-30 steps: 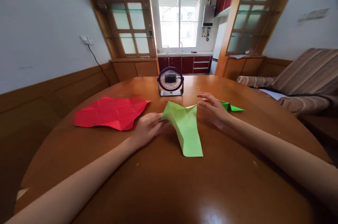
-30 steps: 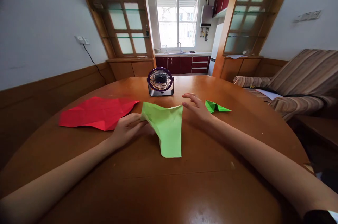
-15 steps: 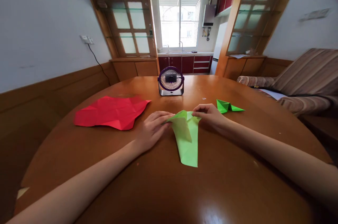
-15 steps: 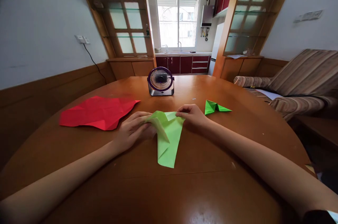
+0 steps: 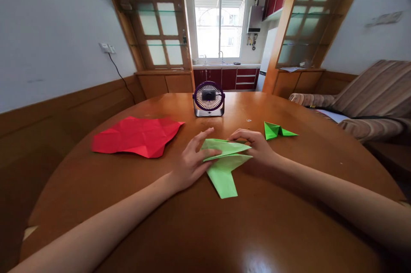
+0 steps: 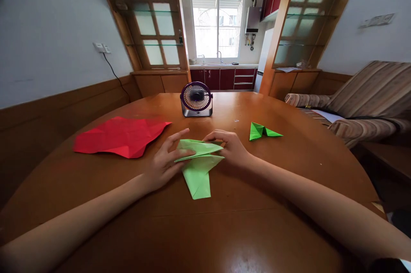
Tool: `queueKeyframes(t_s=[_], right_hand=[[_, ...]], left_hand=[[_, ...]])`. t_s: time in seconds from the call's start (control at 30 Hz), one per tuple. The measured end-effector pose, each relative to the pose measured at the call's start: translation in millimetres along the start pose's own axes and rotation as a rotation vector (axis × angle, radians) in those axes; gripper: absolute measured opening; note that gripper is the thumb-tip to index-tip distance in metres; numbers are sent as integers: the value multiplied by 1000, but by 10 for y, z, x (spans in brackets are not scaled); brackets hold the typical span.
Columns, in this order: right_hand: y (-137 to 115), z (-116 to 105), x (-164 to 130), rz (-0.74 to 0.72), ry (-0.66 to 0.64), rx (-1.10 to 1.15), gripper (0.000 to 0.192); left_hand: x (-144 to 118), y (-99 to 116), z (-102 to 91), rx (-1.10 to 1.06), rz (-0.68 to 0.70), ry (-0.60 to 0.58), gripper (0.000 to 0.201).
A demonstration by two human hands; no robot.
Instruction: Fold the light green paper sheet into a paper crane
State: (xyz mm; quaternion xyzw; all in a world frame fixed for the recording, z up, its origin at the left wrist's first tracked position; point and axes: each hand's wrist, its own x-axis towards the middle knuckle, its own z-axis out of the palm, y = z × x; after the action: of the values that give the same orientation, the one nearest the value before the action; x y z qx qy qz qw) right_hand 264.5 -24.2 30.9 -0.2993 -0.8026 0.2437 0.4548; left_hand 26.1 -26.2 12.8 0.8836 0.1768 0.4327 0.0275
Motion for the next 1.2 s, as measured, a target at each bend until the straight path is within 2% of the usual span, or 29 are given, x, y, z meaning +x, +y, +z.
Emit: queueKeyframes(t_s=[0.1, 0.27, 0.37, 0.53, 0.63, 0.73, 0.83, 0.93, 1.1, 1.2], right_hand=[[-3, -21, -17, -10, -34, 43, 21], [-17, -139, -4, -76, -124, 91, 30], [-22, -208, 37, -138, -141, 65, 25], [43, -210, 91, -280, -65, -59, 10], [78, -176, 85, -306, -27, -90, 12], [88, -147, 64, -303, -6, -111, 13], [107, -134, 48, -291, -2, -140, 13], [152, -142, 44, -301, -1, -180, 12], [160, -181, 50, -271, -21, -185, 9], [100, -190, 52, -128, -89, -72, 12]], left_hand=[[-14, -21, 0, -46, 9, -27, 27], [-8, -22, -3, -62, -23, 54, 22], [16, -11, 5, -89, -96, 93, 18], [27, 1, 16, -243, -210, 126, 13], [27, 2, 30, -416, -357, 145, 23], [46, -2, 69, -539, -574, 247, 19], [66, -14, 110, -592, -728, 301, 29], [73, -30, 122, -574, -808, 304, 22], [65, -36, 101, -503, -768, 317, 16], [51, -26, 93, -415, -671, 302, 11]])
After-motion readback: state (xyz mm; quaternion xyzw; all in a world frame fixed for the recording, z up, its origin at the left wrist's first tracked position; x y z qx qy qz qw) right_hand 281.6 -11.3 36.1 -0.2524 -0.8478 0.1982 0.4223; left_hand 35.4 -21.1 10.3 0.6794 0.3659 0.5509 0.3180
